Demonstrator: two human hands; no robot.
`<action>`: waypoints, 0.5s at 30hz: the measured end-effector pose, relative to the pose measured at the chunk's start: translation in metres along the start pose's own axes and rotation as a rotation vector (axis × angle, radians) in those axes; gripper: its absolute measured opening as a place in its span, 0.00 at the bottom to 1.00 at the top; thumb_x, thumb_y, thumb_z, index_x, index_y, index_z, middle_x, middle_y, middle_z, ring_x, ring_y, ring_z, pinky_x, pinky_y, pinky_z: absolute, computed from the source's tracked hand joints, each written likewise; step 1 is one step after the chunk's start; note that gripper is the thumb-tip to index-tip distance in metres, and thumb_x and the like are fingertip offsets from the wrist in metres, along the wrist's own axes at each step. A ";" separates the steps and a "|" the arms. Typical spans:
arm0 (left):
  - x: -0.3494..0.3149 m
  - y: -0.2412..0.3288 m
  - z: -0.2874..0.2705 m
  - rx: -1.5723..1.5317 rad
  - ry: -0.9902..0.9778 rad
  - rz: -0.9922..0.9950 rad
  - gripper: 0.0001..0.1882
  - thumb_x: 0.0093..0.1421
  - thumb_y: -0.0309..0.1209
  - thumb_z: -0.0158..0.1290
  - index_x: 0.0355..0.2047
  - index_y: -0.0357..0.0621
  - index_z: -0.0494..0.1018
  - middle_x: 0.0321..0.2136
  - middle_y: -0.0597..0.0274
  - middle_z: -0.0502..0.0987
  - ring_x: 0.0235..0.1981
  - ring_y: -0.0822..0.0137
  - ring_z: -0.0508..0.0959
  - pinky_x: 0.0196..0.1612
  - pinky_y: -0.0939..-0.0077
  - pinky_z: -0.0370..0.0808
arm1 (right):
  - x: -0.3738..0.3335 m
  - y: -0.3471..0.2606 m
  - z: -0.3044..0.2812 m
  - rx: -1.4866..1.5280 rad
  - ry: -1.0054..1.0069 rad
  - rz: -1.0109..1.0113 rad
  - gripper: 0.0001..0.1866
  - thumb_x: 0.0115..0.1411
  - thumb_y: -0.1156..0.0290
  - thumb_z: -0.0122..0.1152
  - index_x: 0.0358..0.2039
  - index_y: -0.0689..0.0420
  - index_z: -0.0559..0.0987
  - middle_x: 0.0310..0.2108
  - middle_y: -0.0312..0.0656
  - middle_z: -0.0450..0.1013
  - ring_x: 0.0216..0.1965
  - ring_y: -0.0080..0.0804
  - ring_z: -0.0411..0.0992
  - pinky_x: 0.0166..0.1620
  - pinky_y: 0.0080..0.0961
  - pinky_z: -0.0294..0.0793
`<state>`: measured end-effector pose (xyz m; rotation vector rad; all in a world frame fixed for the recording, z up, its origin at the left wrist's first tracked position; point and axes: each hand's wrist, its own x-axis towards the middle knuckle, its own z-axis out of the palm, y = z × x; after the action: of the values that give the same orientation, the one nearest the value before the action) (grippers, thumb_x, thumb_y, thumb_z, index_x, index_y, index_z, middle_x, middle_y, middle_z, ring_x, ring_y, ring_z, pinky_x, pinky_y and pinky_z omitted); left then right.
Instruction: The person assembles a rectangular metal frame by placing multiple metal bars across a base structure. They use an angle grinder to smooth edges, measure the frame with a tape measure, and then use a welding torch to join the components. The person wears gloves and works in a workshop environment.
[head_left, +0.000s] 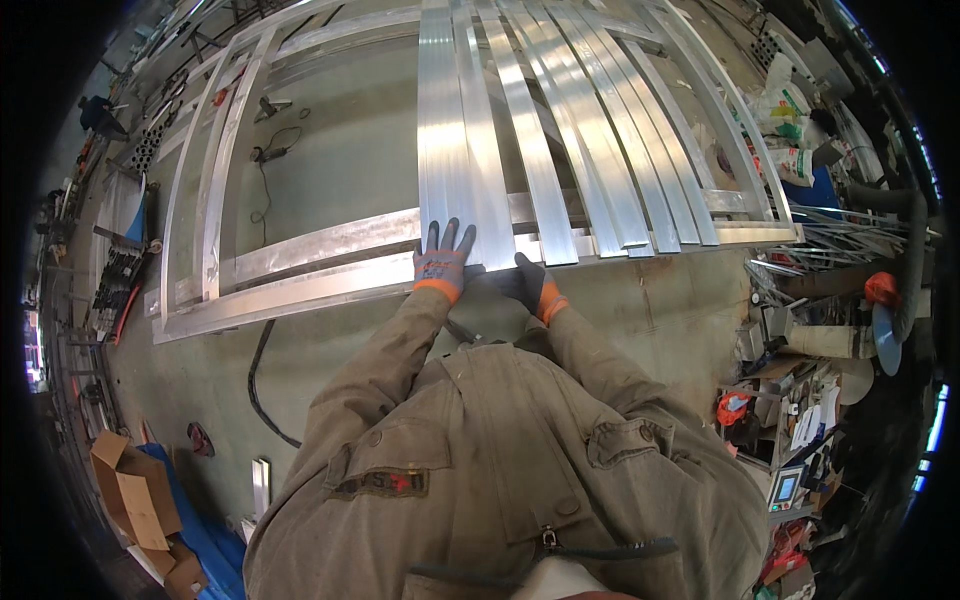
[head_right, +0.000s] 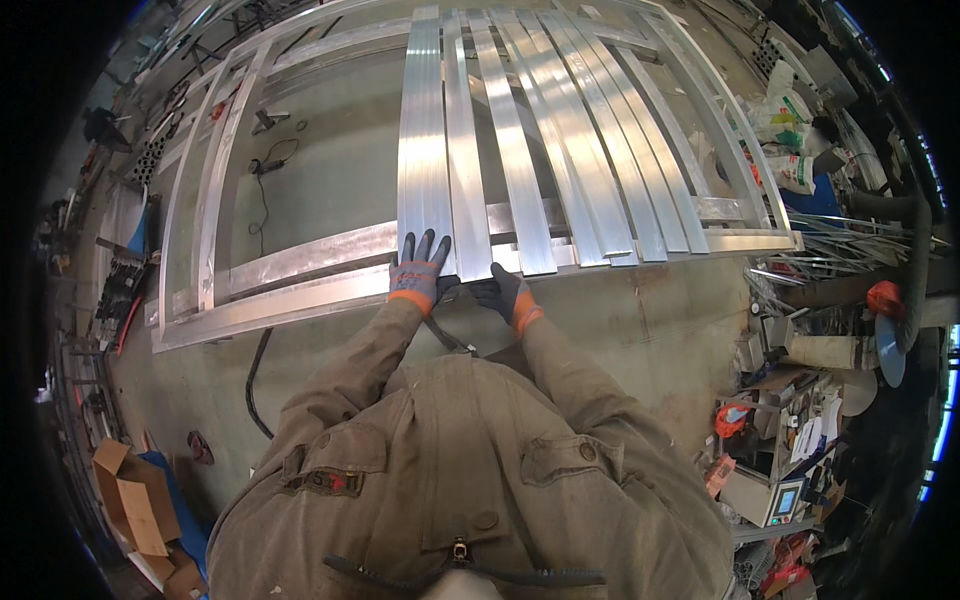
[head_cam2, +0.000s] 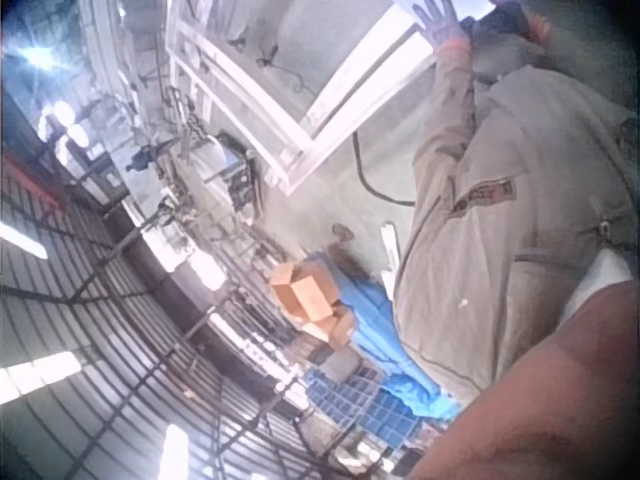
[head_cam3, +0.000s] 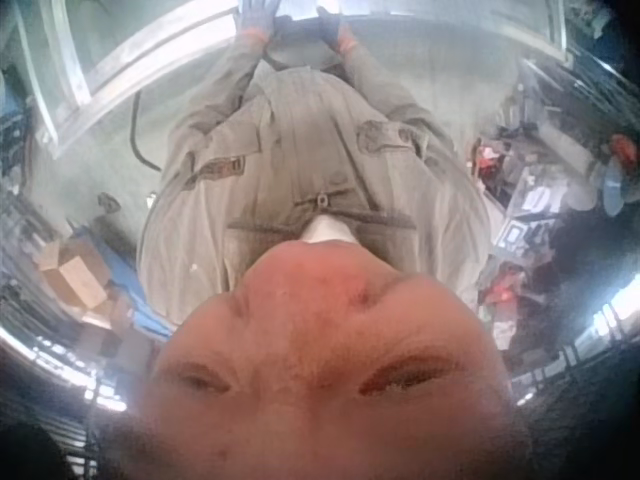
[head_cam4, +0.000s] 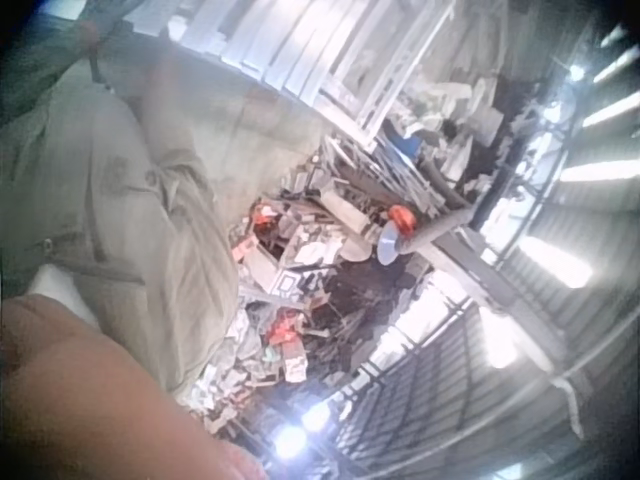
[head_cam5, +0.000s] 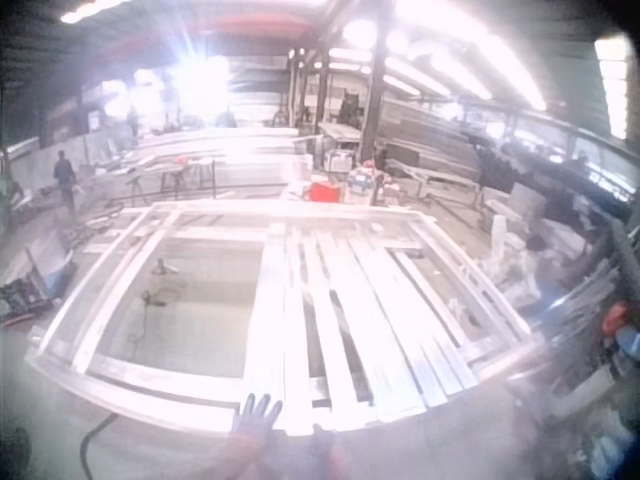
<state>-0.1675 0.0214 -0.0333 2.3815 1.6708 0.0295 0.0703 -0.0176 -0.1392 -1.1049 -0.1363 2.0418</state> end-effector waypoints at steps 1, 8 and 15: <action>0.001 0.000 0.000 0.021 -0.009 -0.002 0.45 0.62 0.59 0.62 0.77 0.74 0.58 0.80 0.59 0.53 0.79 0.41 0.52 0.71 0.28 0.61 | -0.002 -0.002 0.002 -0.041 -0.039 -0.033 0.31 0.73 0.46 0.58 0.58 0.65 0.79 0.53 0.55 0.82 0.51 0.45 0.82 0.53 0.42 0.82; 0.003 0.005 -0.010 0.077 -0.036 -0.015 0.45 0.62 0.59 0.63 0.77 0.74 0.59 0.80 0.58 0.53 0.79 0.41 0.52 0.72 0.30 0.60 | -0.030 -0.009 0.043 -0.382 0.171 -0.379 0.22 0.70 0.47 0.64 0.42 0.56 0.81 0.37 0.44 0.82 0.36 0.35 0.81 0.43 0.34 0.82; 0.000 0.009 -0.016 0.034 -0.044 -0.014 0.46 0.61 0.58 0.64 0.77 0.69 0.60 0.79 0.57 0.54 0.79 0.39 0.52 0.73 0.31 0.58 | -0.045 -0.083 0.044 -0.169 -0.066 -0.170 0.27 0.69 0.54 0.67 0.57 0.63 0.77 0.44 0.46 0.81 0.41 0.39 0.82 0.44 0.38 0.85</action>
<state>-0.1616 0.0212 -0.0160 2.3764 1.6814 -0.0538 0.1008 0.0192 -0.0464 -1.0885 -0.4289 1.9420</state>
